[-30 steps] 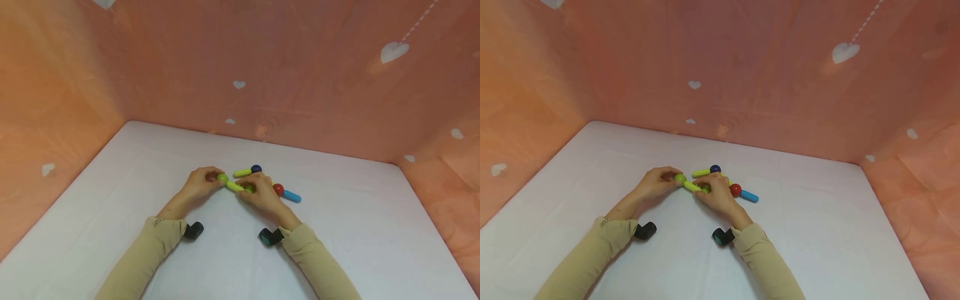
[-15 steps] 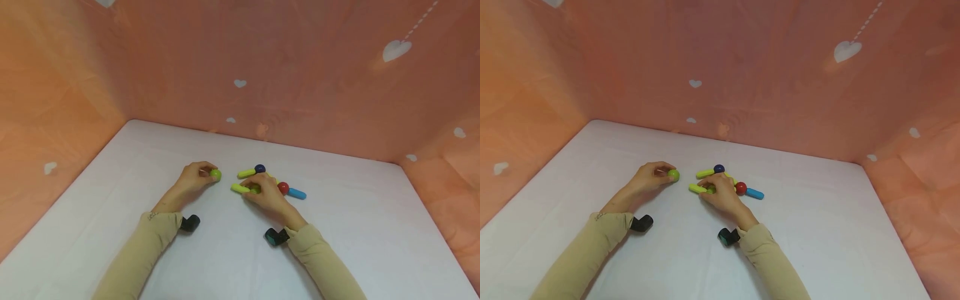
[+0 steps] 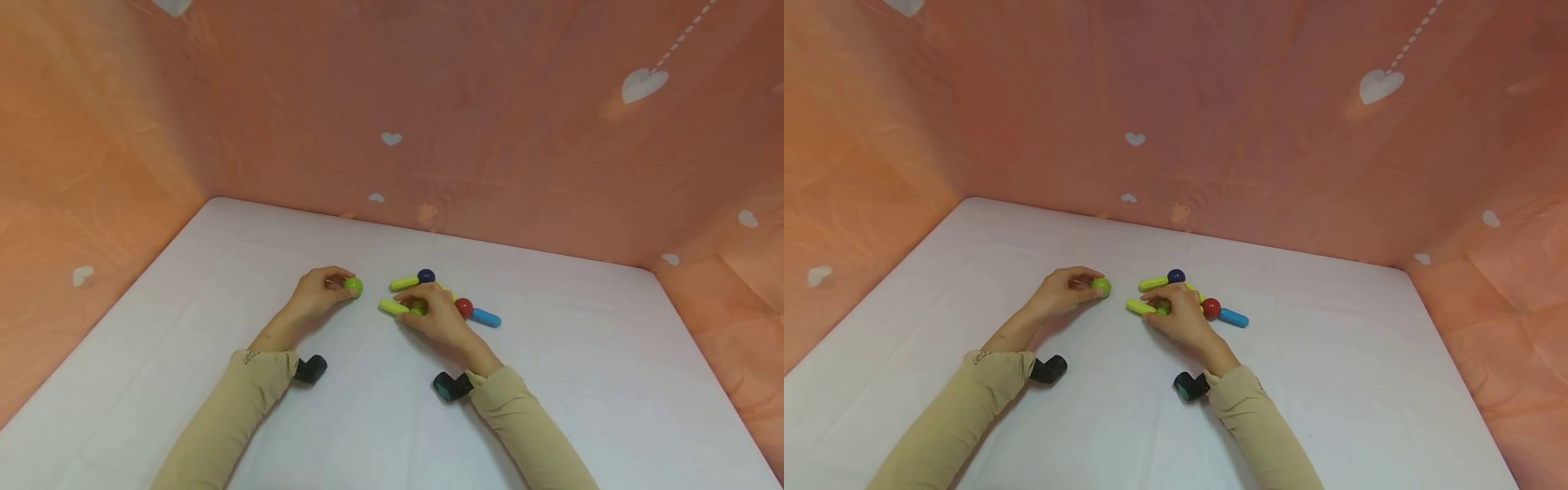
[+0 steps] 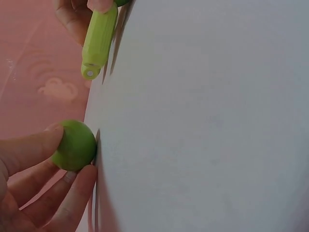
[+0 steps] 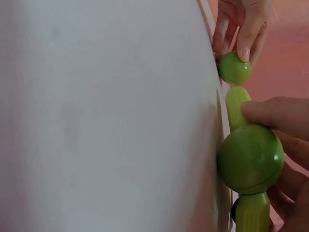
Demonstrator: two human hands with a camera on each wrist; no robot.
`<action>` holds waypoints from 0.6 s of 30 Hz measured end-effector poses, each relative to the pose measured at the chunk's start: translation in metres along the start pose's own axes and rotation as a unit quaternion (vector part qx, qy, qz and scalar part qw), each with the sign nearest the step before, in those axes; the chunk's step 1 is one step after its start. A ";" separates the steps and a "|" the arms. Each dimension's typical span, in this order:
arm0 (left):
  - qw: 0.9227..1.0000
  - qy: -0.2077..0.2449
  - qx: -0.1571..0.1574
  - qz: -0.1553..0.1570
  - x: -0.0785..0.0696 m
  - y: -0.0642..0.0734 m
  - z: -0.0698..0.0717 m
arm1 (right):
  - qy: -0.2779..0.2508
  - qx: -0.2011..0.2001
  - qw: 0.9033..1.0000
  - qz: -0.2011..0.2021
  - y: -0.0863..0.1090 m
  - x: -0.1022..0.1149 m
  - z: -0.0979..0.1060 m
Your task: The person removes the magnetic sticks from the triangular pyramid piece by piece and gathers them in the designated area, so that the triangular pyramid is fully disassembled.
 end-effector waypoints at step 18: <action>0.999 0.019 -0.028 0.040 0.000 -0.016 0.007 | -0.020 -0.012 1.000 0.012 0.002 -0.002 0.002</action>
Point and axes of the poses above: each hand's wrist, its own y-axis away from the middle knuckle, its own z-axis out of the back of the hand, x = y × z, the point moved 4 cm from there along -y, towards the middle knuckle, and after that the axes turned 1 degree about y, right-handed, at the moved point
